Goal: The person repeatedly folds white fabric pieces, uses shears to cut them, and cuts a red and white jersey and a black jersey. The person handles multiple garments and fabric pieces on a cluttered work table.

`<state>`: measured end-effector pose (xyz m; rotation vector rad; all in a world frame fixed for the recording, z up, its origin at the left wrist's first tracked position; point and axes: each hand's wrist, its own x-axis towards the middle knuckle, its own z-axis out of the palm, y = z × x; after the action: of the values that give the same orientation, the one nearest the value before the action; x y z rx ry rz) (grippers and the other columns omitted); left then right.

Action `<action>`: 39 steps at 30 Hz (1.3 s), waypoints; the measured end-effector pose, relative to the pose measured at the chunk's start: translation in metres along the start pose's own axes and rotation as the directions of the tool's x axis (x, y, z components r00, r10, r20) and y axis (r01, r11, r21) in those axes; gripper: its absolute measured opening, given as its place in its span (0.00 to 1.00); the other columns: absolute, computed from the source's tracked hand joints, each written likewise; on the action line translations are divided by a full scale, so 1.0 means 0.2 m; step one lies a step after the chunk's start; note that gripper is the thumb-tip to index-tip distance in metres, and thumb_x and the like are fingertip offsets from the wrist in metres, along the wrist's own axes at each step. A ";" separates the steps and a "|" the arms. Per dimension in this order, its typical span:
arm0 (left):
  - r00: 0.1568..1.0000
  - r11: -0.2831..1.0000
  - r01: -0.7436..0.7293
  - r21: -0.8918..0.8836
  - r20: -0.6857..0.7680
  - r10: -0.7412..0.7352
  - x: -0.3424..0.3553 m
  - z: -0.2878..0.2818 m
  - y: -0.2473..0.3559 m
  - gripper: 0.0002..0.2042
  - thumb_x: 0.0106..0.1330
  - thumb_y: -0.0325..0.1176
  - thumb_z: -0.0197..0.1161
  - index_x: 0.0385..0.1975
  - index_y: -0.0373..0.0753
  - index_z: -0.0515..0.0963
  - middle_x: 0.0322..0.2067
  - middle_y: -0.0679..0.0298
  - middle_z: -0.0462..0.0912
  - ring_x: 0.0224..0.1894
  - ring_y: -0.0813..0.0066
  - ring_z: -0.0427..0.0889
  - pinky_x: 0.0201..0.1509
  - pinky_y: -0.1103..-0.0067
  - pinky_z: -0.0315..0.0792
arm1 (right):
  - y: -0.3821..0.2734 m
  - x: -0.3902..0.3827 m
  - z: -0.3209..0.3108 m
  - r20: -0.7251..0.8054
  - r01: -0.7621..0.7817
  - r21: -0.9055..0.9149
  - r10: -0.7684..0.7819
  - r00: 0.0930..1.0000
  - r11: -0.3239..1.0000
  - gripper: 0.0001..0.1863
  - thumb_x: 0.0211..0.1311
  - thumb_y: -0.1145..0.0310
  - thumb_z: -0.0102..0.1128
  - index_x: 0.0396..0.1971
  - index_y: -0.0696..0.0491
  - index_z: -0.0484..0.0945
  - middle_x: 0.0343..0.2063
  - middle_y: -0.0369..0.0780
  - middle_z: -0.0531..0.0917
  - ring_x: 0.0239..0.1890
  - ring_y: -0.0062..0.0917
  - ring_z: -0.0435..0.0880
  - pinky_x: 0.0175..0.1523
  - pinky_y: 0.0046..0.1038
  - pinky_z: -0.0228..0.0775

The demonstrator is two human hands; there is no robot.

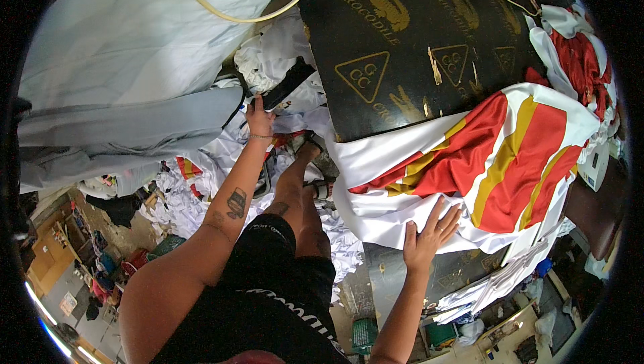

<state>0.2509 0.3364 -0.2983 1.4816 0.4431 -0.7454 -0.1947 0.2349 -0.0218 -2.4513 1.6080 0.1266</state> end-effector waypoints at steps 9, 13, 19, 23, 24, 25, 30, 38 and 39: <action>0.931 0.934 -0.351 0.071 0.129 0.340 -0.25 0.13 0.22 0.21 0.78 0.52 0.58 0.50 0.38 0.79 0.45 0.68 0.82 0.44 0.80 0.76 0.47 0.76 0.72 | 0.01 -0.01 0.01 0.005 -0.002 -0.001 0.002 1.000 1.000 0.46 0.72 0.36 0.45 0.80 0.48 0.51 0.79 0.56 0.43 0.81 0.54 0.38 0.78 0.59 0.30; 0.782 0.728 -0.617 0.300 0.129 0.610 -0.54 0.14 0.56 0.19 0.75 0.40 0.60 0.57 0.33 0.75 0.43 0.58 0.80 0.45 0.63 0.77 0.48 0.69 0.71 | 0.01 0.00 0.00 0.001 -0.002 0.001 0.002 1.000 1.000 0.46 0.72 0.37 0.46 0.80 0.48 0.50 0.79 0.56 0.42 0.81 0.55 0.38 0.78 0.59 0.29; 0.231 0.028 -0.843 0.538 0.313 0.921 -0.96 -0.04 0.94 0.16 0.75 0.34 0.57 0.55 0.30 0.74 0.39 0.56 0.79 0.39 0.62 0.77 0.47 0.68 0.71 | 0.00 0.00 -0.01 -0.006 0.004 0.016 -0.004 1.000 1.000 0.45 0.71 0.41 0.51 0.80 0.46 0.51 0.80 0.55 0.42 0.81 0.55 0.38 0.78 0.59 0.30; -0.121 -0.360 -0.216 0.908 0.341 0.932 -1.12 -0.14 1.27 0.30 0.71 0.40 0.64 0.67 0.28 0.66 0.60 0.45 0.73 0.58 0.49 0.75 0.68 0.61 0.67 | 0.01 -0.01 0.00 -0.025 -0.003 0.012 0.003 1.000 1.000 0.45 0.70 0.40 0.53 0.80 0.43 0.51 0.80 0.53 0.43 0.81 0.54 0.39 0.78 0.59 0.30; -0.108 -0.287 -0.125 0.950 0.275 0.955 -1.17 -0.14 1.37 0.34 0.70 0.44 0.65 0.70 0.28 0.64 0.66 0.43 0.71 0.64 0.48 0.74 0.73 0.60 0.65 | 0.01 -0.01 0.00 -0.039 0.005 0.019 -0.004 0.999 1.000 0.45 0.69 0.39 0.54 0.80 0.41 0.52 0.80 0.52 0.44 0.81 0.54 0.39 0.78 0.60 0.31; -0.098 -0.049 -0.401 0.915 0.011 0.995 -1.23 -0.14 1.48 0.36 0.70 0.47 0.64 0.69 0.26 0.63 0.64 0.42 0.72 0.62 0.47 0.76 0.70 0.60 0.67 | 0.02 -0.02 0.00 -0.039 0.008 0.010 -0.007 0.999 1.000 0.46 0.68 0.38 0.55 0.80 0.41 0.52 0.80 0.53 0.45 0.81 0.54 0.40 0.78 0.60 0.32; -0.292 0.061 -0.731 0.680 -0.392 0.873 -1.64 -0.17 2.02 0.39 0.71 0.60 0.59 0.62 0.23 0.62 0.55 0.39 0.76 0.52 0.49 0.80 0.60 0.57 0.74 | 0.09 -0.01 -0.03 -0.006 0.023 0.041 -0.023 1.000 0.999 0.49 0.64 0.36 0.60 0.80 0.39 0.52 0.80 0.54 0.45 0.80 0.56 0.42 0.77 0.62 0.35; -0.321 -0.306 -0.945 0.119 -0.535 0.782 -2.23 -0.28 2.59 0.28 0.78 0.56 0.49 0.59 0.35 0.74 0.54 0.52 0.80 0.51 0.62 0.82 0.63 0.64 0.78 | 0.19 0.02 -0.07 0.055 -0.033 0.038 0.031 0.998 0.999 0.51 0.60 0.37 0.65 0.80 0.33 0.50 0.79 0.55 0.45 0.80 0.57 0.42 0.76 0.65 0.37; -0.342 -0.354 -0.934 0.043 -0.394 0.853 -2.26 -0.26 2.63 0.26 0.78 0.53 0.50 0.58 0.35 0.74 0.52 0.50 0.82 0.52 0.58 0.84 0.62 0.62 0.79 | 0.16 0.03 -0.11 0.113 -0.068 0.040 0.063 0.992 0.997 0.52 0.59 0.39 0.67 0.80 0.32 0.50 0.79 0.55 0.45 0.80 0.57 0.41 0.76 0.65 0.37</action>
<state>0.2996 0.4296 0.3891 1.0282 -0.6312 1.0300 -0.2231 0.2124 -0.0059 -2.3159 1.6265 0.2320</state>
